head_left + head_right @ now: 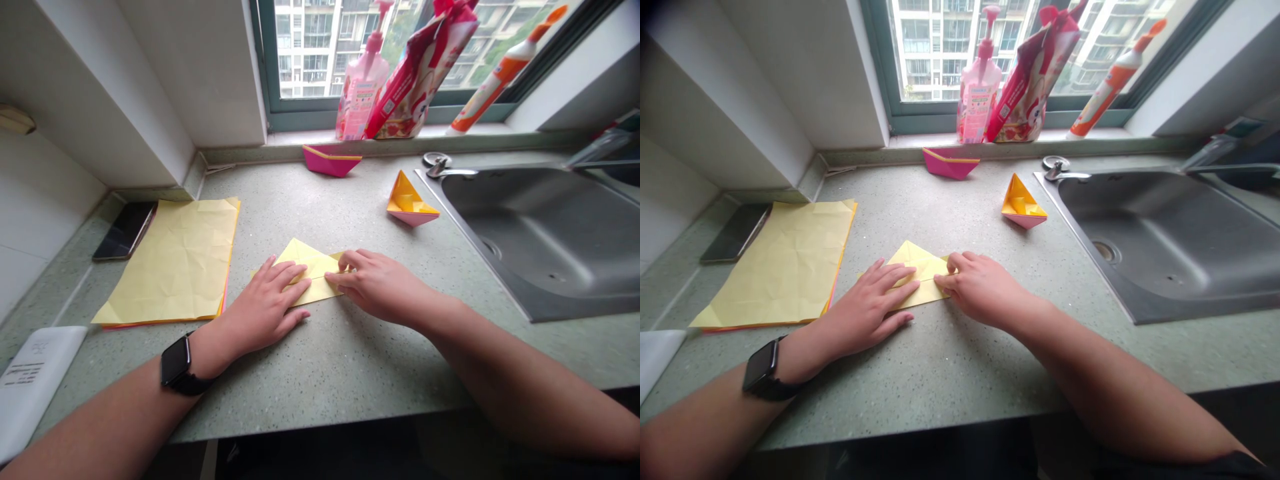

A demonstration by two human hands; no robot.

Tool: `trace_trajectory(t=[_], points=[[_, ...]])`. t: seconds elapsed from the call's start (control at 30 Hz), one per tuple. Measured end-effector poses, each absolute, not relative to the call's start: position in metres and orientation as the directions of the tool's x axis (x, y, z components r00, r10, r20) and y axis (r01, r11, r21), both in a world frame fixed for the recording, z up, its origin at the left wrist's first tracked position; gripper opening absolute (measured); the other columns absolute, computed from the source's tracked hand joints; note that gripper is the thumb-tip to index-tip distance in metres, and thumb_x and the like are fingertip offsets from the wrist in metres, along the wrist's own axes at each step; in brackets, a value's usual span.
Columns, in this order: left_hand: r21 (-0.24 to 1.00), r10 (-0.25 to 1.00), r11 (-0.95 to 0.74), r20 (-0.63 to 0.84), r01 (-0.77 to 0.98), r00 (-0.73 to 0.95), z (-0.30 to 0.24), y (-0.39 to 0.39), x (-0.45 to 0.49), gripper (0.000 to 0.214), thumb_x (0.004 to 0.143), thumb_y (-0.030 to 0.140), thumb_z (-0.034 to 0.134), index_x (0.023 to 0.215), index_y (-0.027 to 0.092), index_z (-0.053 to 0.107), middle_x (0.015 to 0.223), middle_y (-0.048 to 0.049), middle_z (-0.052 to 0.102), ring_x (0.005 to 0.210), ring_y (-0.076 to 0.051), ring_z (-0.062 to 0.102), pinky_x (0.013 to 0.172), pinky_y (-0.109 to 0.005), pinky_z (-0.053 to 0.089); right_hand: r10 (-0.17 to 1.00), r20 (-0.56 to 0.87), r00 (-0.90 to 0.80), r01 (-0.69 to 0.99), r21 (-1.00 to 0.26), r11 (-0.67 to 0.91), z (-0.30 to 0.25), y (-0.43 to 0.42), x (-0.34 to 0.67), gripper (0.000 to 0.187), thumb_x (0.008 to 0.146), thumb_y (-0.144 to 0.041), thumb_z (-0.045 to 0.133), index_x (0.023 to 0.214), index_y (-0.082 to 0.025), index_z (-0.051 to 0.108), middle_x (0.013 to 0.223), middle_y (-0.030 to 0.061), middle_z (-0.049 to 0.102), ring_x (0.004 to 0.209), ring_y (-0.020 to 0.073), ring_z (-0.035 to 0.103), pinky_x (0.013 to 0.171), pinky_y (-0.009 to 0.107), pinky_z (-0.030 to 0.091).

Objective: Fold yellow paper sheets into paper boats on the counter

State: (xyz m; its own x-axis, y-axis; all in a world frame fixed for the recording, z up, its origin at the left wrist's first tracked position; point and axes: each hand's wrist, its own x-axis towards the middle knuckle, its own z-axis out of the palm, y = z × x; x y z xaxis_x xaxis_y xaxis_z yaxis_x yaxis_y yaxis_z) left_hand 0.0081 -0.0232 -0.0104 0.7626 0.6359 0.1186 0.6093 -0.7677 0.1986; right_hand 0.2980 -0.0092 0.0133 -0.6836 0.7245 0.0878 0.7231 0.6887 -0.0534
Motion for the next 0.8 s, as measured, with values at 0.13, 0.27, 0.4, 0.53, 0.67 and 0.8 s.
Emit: trace_trajectory(t=[0.13,0.27,0.4,0.53,0.67,0.8], points=[[0.200,0.632,-0.770,0.104,0.606,0.768,-0.011,-0.025,0.009,0.050,0.116,0.046,0.055,0.157,0.017,0.059,0.162,-0.0167,0.062,0.156,-0.035,0.052,0.140,-0.065,0.024,0.753,0.004,-0.658,0.752,-0.048,0.657,0.020,-0.009,0.303,0.030,0.108,-0.023,0.060,0.117,-0.030,0.087,0.098,0.0087,0.074,0.079,0.0220,0.065,0.071,0.037,0.043],[0.217,0.629,-0.769,0.084,0.602,0.773,-0.011,-0.025,0.008,0.052,0.116,0.046,0.056,0.158,0.015,0.058,0.164,-0.0176,0.061,0.156,-0.035,0.052,0.140,-0.065,0.025,0.799,-0.081,-0.595,0.803,-0.071,0.591,0.025,-0.008,0.309,0.032,0.108,-0.022,0.058,0.113,-0.031,0.088,0.092,0.0065,0.074,0.074,0.0202,0.062,0.066,0.037,0.035],[0.226,0.631,-0.766,0.083,0.602,0.771,-0.010,-0.024,0.008,0.052,0.116,0.046,0.057,0.158,0.015,0.058,0.163,-0.0177,0.061,0.157,-0.035,0.052,0.140,-0.065,0.024,0.818,-0.186,-0.544,0.839,-0.094,0.536,0.033,-0.006,0.312,0.033,0.108,-0.023,0.055,0.110,-0.030,0.088,0.088,0.0056,0.073,0.075,0.0197,0.062,0.064,0.037,0.030],[0.232,0.635,-0.760,0.067,0.608,0.769,-0.009,-0.024,0.008,0.053,0.116,0.046,0.057,0.158,0.015,0.058,0.163,-0.0180,0.061,0.157,-0.035,0.052,0.140,-0.066,0.024,0.835,-0.240,-0.495,0.868,-0.107,0.484,0.039,-0.003,0.316,0.032,0.107,-0.022,0.056,0.102,-0.028,0.088,0.090,0.0058,0.074,0.078,0.0198,0.064,0.065,0.036,0.031],[0.246,0.643,-0.750,0.053,0.614,0.764,-0.008,-0.024,0.008,0.052,0.115,0.045,0.058,0.158,0.016,0.059,0.163,-0.0180,0.061,0.156,-0.035,0.053,0.140,-0.067,0.024,0.840,-0.184,-0.511,0.860,-0.115,0.498,0.036,0.000,0.325,0.029,0.104,-0.022,0.061,0.092,-0.027,0.087,0.087,0.0054,0.076,0.075,0.0189,0.064,0.065,0.034,0.034],[0.264,0.649,-0.743,0.057,0.615,0.759,-0.008,-0.024,0.008,0.051,0.115,0.044,0.059,0.158,0.018,0.059,0.163,-0.0177,0.061,0.157,-0.035,0.052,0.139,-0.070,0.024,0.817,0.123,-0.563,0.802,-0.155,0.577,0.035,0.004,0.327,0.025,0.102,-0.021,0.064,0.096,-0.027,0.087,0.086,0.0043,0.077,0.074,0.0191,0.066,0.068,0.034,0.043]])
